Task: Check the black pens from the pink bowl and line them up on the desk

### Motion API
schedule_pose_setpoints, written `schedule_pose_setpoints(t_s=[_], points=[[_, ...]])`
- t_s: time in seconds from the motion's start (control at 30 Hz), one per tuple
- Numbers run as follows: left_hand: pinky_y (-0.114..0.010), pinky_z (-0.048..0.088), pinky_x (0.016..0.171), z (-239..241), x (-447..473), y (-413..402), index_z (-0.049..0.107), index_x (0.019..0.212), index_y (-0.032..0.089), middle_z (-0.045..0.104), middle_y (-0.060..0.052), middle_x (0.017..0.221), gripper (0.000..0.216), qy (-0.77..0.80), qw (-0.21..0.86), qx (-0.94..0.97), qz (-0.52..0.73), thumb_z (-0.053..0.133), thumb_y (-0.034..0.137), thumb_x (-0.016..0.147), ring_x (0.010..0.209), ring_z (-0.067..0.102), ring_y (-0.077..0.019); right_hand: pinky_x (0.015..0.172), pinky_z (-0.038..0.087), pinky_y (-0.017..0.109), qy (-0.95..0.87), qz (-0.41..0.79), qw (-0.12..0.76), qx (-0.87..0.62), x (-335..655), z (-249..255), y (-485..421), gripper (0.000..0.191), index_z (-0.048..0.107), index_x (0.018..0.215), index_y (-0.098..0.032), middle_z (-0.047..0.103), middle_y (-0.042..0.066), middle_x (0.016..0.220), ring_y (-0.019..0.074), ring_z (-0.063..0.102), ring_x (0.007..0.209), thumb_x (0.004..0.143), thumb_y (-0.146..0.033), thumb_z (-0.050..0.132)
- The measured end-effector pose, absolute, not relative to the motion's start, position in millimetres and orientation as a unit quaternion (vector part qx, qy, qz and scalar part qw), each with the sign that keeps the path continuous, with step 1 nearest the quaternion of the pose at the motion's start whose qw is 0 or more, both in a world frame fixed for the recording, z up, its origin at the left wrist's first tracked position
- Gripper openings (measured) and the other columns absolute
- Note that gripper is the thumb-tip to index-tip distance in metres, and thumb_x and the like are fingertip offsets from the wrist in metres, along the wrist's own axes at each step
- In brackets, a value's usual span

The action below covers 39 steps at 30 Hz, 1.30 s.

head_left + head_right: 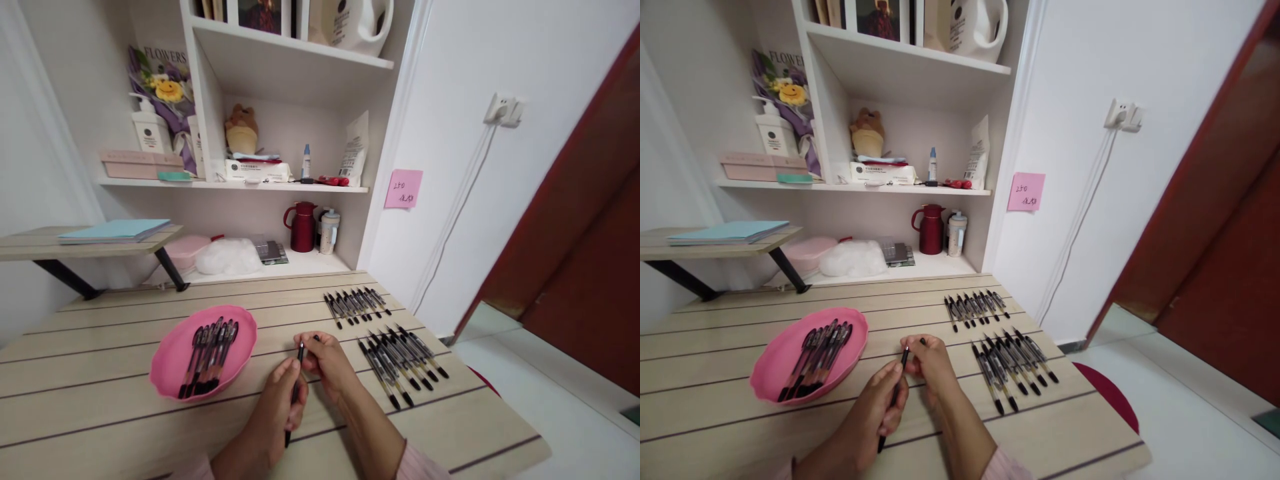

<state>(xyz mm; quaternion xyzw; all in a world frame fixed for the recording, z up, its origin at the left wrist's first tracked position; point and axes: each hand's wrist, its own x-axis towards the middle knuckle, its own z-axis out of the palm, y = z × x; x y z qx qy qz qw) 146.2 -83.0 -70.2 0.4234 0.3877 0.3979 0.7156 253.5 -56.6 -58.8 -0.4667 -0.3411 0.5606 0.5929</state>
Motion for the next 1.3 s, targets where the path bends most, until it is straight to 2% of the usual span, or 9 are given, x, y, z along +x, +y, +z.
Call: schedule_pose_setpoints(t_s=[0.17,0.3,0.4,0.6,0.77,1.0,1.07,1.2,1.3], points=[[-0.013,0.011,0.031,-69.5,145.0,-83.5,0.044,0.079,0.020,0.042,0.010,0.050,0.037,0.393,0.713,0.425,0.396,0.052,0.055,0.071,0.030,0.018,0.0004,0.036,0.019,0.017,-0.360,0.541,0.587,-0.484,255.0,-59.6,-56.8,0.036,0.055,0.064,-0.014,0.045,-0.007,0.040,0.0036,0.037,0.034,0.053,-0.043,0.074],[-0.014,0.011,0.030,-72.0,145.9,-82.1,0.043,0.078,0.021,0.042,0.010,0.048,0.035,0.391,0.719,0.425,0.388,0.049,0.055,0.073,0.029,0.018,0.0000,0.037,0.017,0.016,-0.347,0.577,0.576,-0.464,255.4,-59.6,-57.1,0.035,0.058,0.073,-0.013,0.048,-0.006,0.043,0.0037,0.038,0.035,0.058,-0.043,0.070],[-0.014,0.011,0.030,-72.3,146.4,-81.1,0.042,0.078,0.021,0.042,0.010,0.049,0.033,0.389,0.718,0.428,0.387,0.048,0.053,0.074,0.029,0.019,-0.0001,0.036,0.015,0.016,-0.355,0.563,0.568,-0.484,255.4,-59.4,-57.5,0.035,0.054,0.066,-0.014,0.045,-0.007,0.038,0.0029,0.034,0.033,0.057,-0.043,0.071],[-0.014,0.011,0.030,-70.5,144.5,-81.8,0.041,0.080,0.021,0.043,0.010,0.048,0.030,0.386,0.723,0.431,0.377,0.046,0.050,0.076,0.028,0.019,-0.0005,0.037,0.022,0.016,-0.346,0.601,0.577,-0.431,257.6,-57.3,-59.2,0.035,0.059,0.073,-0.013,0.059,-0.001,0.057,0.0023,0.039,0.035,0.058,-0.042,0.070],[-0.014,0.012,0.030,-73.9,144.4,-81.5,0.043,0.081,0.020,0.044,0.009,0.050,0.030,0.382,0.720,0.438,0.379,0.045,0.049,0.077,0.029,0.020,-0.0003,0.035,0.018,0.015,-0.347,0.580,0.565,-0.473,258.2,-61.3,-57.0,0.036,0.053,0.063,-0.014,0.045,-0.007,0.038,0.0032,0.037,0.032,0.057,-0.044,0.072],[-0.014,0.011,0.031,-70.0,143.5,-81.8,0.042,0.081,0.020,0.042,0.010,0.050,0.031,0.384,0.718,0.441,0.376,0.045,0.051,0.077,0.030,0.018,0.0000,0.037,0.028,0.017,-0.336,0.623,0.583,-0.399,260.9,-62.8,-55.9,0.036,0.062,0.074,-0.012,0.063,0.002,0.063,0.0024,0.040,0.036,0.055,-0.039,0.075],[-0.014,0.011,0.031,-69.9,143.6,-81.7,0.042,0.081,0.021,0.042,0.010,0.050,0.030,0.384,0.717,0.443,0.377,0.045,0.050,0.078,0.030,0.018,-0.0001,0.035,0.023,0.016,-0.332,0.627,0.576,-0.405,261.1,-63.9,-56.0,0.036,0.061,0.076,-0.014,0.063,0.002,0.061,0.0027,0.040,0.035,0.057,-0.041,0.073],[-0.014,0.011,0.031,-71.9,144.0,-82.0,0.042,0.079,0.021,0.043,0.009,0.050,0.028,0.387,0.719,0.436,0.378,0.044,0.049,0.079,0.029,0.019,-0.0004,0.034,0.018,0.016,-0.349,0.601,0.565,-0.445,259.5,-66.3,-55.9,0.032,0.056,0.063,-0.014,0.050,-0.004,0.041,0.0030,0.036,0.033,0.057,-0.039,0.074],[-0.015,0.010,0.030,-71.8,143.6,-81.9,0.043,0.080,0.021,0.043,0.009,0.050,0.026,0.376,0.740,0.421,0.366,0.046,0.046,0.078,0.029,0.019,-0.0006,0.035,0.023,0.017,-0.331,0.605,0.603,-0.401,260.8,-64.6,-54.7,0.030,0.060,0.067,-0.013,0.057,-0.002,0.054,0.0012,0.034,0.034,0.057,-0.037,0.074]])
